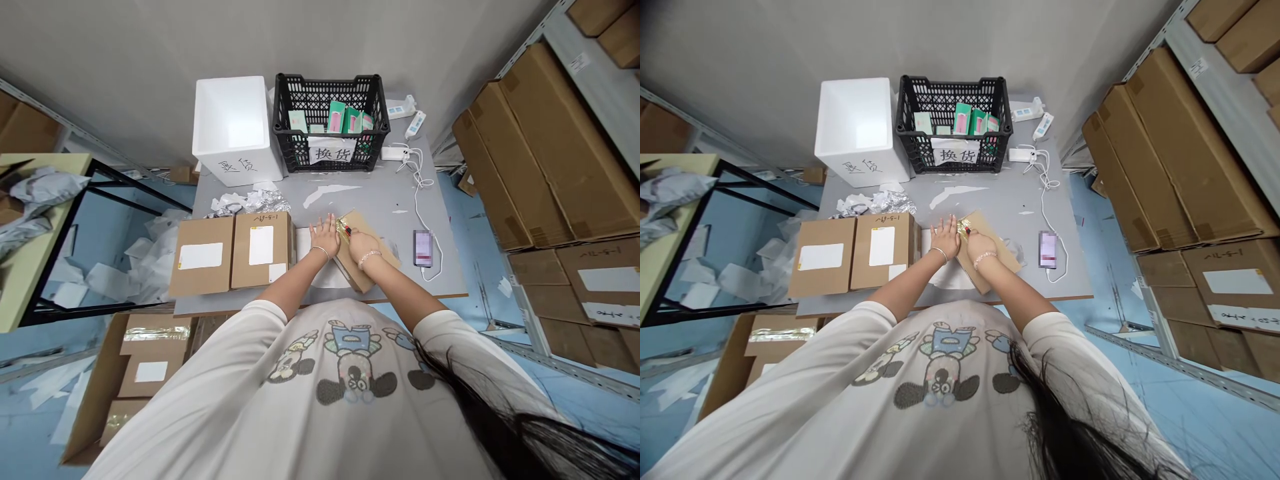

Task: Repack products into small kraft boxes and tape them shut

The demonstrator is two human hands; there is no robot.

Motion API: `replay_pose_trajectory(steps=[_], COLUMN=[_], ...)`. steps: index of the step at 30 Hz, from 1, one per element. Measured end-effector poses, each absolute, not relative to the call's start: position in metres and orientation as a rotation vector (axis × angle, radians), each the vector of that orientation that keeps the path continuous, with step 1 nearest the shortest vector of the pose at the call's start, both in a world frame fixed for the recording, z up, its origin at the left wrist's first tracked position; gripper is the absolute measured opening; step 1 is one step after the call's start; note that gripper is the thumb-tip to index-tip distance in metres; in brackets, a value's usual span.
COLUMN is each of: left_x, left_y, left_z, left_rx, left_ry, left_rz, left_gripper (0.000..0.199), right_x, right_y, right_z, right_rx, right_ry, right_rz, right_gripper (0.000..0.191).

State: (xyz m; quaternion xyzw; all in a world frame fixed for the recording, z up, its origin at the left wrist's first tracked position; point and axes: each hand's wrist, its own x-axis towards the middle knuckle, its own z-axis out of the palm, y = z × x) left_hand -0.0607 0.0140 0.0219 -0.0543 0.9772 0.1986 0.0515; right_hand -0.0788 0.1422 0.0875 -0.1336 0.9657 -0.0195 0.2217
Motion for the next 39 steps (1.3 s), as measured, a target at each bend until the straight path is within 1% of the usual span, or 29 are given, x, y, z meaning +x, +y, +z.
replay_pose_trajectory(steps=[9,14,20,24,30,35,39], left_x=[-0.064,-0.064,-0.058,-0.056,-0.063,-0.070,-0.070], left_y=[0.014,0.013,0.014,0.016,0.016,0.018,0.020], left_z=[0.017,0.016,0.014,0.014,0.016,0.009,0.004], left_rx=[-0.196,-0.178,-0.222,-0.249,-0.243,-0.278,-0.290], left_ry=[2.974,2.981,3.015,3.024,3.039,3.067,3.089], left_rz=[0.576,0.624,0.645,0.616,0.636,0.660,0.657], left_gripper=[0.067,0.068,0.056,0.054,0.048,0.044,0.040], right_x=[-0.075,-0.066,-0.058,-0.063,-0.080,-0.093,-0.095], right_y=[0.142,0.148,0.155,0.153,0.145,0.134,0.126], right_z=[0.089,0.085,0.086,0.088,0.099,0.112,0.115], right_rx=[-0.362,-0.303,-0.291,-0.319,-0.400,-0.458,-0.449], right_ry=[2.626,2.628,2.638,2.649,2.656,2.574,2.525], right_rz=[0.004,-0.034,-0.097,-0.107,-0.042,0.078,0.121], right_gripper=[0.028,0.030,0.028,0.028,0.031,0.035,0.032])
